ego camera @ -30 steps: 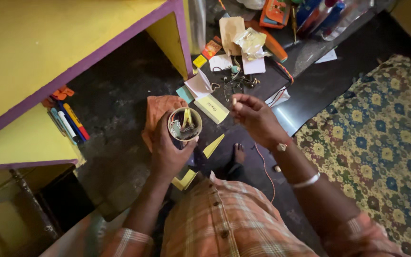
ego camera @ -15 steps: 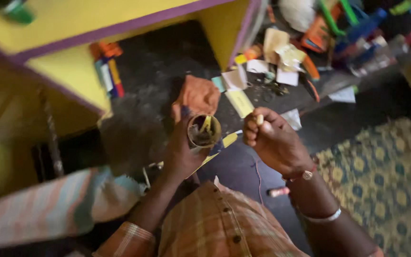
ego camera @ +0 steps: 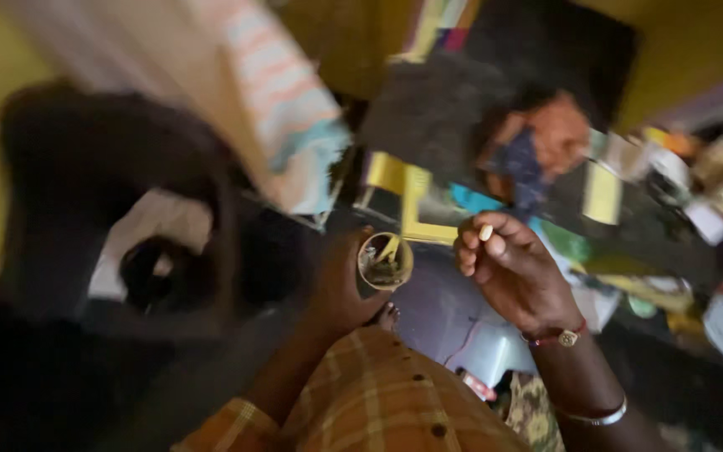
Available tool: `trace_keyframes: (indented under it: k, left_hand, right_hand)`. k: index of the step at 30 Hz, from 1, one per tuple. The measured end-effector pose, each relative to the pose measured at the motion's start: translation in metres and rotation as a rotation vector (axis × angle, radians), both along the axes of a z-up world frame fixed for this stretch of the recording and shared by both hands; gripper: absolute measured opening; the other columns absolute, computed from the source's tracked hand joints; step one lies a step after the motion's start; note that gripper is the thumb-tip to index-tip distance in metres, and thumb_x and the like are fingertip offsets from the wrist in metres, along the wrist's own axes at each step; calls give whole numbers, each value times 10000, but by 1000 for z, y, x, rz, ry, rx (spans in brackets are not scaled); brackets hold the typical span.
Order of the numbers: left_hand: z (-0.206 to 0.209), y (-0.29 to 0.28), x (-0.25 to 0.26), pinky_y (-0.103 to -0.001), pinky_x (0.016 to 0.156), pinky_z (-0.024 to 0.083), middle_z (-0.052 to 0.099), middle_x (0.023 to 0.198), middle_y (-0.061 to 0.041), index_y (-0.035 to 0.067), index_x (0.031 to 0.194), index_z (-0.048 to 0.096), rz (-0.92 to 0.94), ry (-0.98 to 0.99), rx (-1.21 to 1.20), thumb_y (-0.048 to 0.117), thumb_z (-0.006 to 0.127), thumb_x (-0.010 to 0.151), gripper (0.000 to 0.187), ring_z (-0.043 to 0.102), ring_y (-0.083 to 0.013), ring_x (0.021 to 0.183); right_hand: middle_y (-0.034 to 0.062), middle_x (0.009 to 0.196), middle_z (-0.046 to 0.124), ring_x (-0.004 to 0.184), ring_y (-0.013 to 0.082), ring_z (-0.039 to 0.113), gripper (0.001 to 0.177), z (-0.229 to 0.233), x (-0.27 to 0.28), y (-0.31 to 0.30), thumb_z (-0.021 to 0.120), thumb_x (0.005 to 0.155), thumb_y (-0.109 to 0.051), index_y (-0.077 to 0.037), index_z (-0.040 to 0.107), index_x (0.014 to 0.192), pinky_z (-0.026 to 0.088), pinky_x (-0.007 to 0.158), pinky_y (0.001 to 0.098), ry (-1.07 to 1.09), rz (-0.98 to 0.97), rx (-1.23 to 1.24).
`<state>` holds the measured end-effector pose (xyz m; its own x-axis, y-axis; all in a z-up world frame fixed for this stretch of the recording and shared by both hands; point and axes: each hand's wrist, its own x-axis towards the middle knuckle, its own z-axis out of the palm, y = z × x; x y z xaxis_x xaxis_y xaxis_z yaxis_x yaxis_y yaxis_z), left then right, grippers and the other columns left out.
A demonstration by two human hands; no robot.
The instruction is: The person works at a desk, handling small electronic components, wires, and tools while wiping parts with a cloth and organizing items on the workspace.
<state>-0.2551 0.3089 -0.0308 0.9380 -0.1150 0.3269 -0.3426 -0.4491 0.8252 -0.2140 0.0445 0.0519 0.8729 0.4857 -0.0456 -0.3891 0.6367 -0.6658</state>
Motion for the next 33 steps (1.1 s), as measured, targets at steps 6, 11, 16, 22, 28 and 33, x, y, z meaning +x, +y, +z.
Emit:
trace_keyframes:
  k: [6, 11, 16, 22, 28, 33]
  left_hand:
    - [-16, 69, -67, -435, 1031, 515, 599, 1355, -228, 3, 1436, 466, 313, 140, -72, 216, 899, 754, 835, 617, -374, 1249]
    - [-18, 137, -126, -418, 985, 525, 601, 1335, -220, 21, 1448, 482, 484, 132, -83, 219, 876, 780, 800, 624, -364, 1212]
    - [-27, 218, -181, -432, 1071, 506, 623, 1358, -185, 105, 1347, 590, 566, 246, 23, 281, 877, 834, 613, 632, -350, 1242]
    - [-51, 298, -242, -477, 1127, 435, 530, 1427, -247, 30, 1398, 512, 580, 182, 45, 253, 866, 794, 735, 530, -416, 1319]
    - [-50, 329, -263, -435, 1080, 469, 531, 1459, -230, 33, 1428, 468, 643, 254, -49, 302, 837, 815, 763, 545, -381, 1341]
    - [-53, 332, -249, -460, 1121, 446, 545, 1455, -232, 53, 1402, 533, 532, 233, 67, 258, 819, 841, 662, 532, -414, 1360]
  right_hand:
    - [150, 1085, 684, 944, 234, 629, 313, -30, 8, 106, 712, 979, -102, 55, 655, 1244, 530, 833, 371, 19, 256, -405]
    - [134, 1070, 692, 963, 213, 656, 437, -62, -10, 235, 670, 944, -146, 95, 594, 1301, 553, 897, 359, 123, 507, -556]
    - [110, 1112, 686, 982, 183, 649, 474, -104, -26, 367, 645, 981, -165, 85, 562, 1375, 539, 885, 319, 62, 665, -504]
    - [86, 1050, 726, 878, 144, 666, 415, -198, -24, 487, 653, 973, -139, 66, 629, 1333, 535, 785, 279, -37, 582, -696]
    - [111, 960, 758, 752, 150, 694, 351, -319, -3, 519, 664, 922, -94, 57, 671, 1238, 549, 667, 280, -102, 457, -904]
    - [147, 980, 768, 755, 175, 710, 313, -334, -6, 455, 682, 953, -95, 63, 690, 1223, 545, 663, 286, -13, 356, -749]
